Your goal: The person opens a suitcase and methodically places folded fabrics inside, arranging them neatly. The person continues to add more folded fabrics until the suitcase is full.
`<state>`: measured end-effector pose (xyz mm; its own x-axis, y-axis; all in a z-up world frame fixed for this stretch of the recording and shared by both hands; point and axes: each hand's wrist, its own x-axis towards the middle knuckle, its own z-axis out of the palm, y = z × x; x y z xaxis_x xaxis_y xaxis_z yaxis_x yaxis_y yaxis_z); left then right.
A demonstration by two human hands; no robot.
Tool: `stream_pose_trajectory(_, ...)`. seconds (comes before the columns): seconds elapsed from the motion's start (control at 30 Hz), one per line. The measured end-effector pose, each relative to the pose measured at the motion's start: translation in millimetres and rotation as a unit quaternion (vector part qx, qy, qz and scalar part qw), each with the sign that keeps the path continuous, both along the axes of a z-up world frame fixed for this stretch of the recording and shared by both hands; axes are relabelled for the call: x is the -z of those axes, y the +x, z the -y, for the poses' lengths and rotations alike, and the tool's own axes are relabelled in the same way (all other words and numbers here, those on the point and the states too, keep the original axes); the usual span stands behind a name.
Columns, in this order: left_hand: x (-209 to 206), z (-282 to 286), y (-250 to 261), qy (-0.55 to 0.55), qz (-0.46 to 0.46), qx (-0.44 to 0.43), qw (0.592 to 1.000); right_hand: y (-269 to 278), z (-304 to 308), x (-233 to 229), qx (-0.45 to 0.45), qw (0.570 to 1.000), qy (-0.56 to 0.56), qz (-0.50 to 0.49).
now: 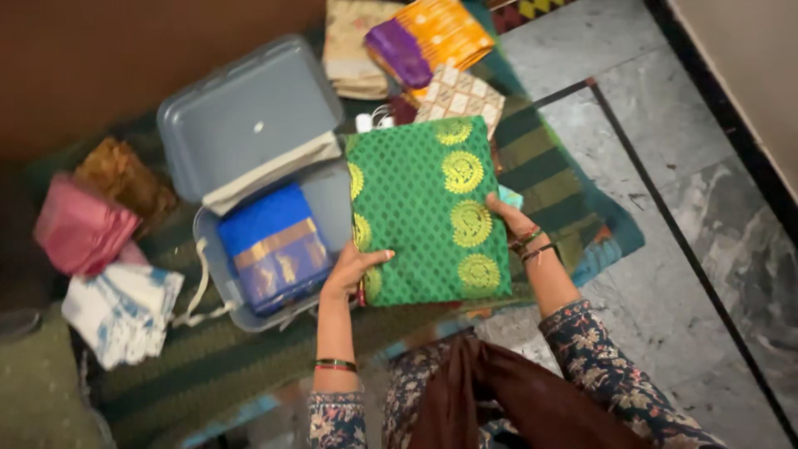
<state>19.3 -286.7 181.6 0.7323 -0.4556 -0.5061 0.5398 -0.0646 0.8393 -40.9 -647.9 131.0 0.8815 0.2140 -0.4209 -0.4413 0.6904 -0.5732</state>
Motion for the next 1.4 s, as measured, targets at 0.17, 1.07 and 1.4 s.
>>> stream_pose_trajectory(0.17,31.9,-48.2,-32.1,-0.062,-0.04,-0.115,0.991,-14.4,-61.8,17.1,-0.075,0.966,-0.234,0.075)
stream_pose_trajectory(1.07,244.0,-192.0,75.3,0.009,-0.074,-0.105,0.992,103.2,-252.3,130.6,-0.01,0.858,-0.487,0.16)
stream_pose_trajectory(1.4,367.4,-143.6,80.1,0.11,-0.03,-0.152,0.982,151.7,-258.0,268.3,-0.259,0.644,-0.71,-0.121)
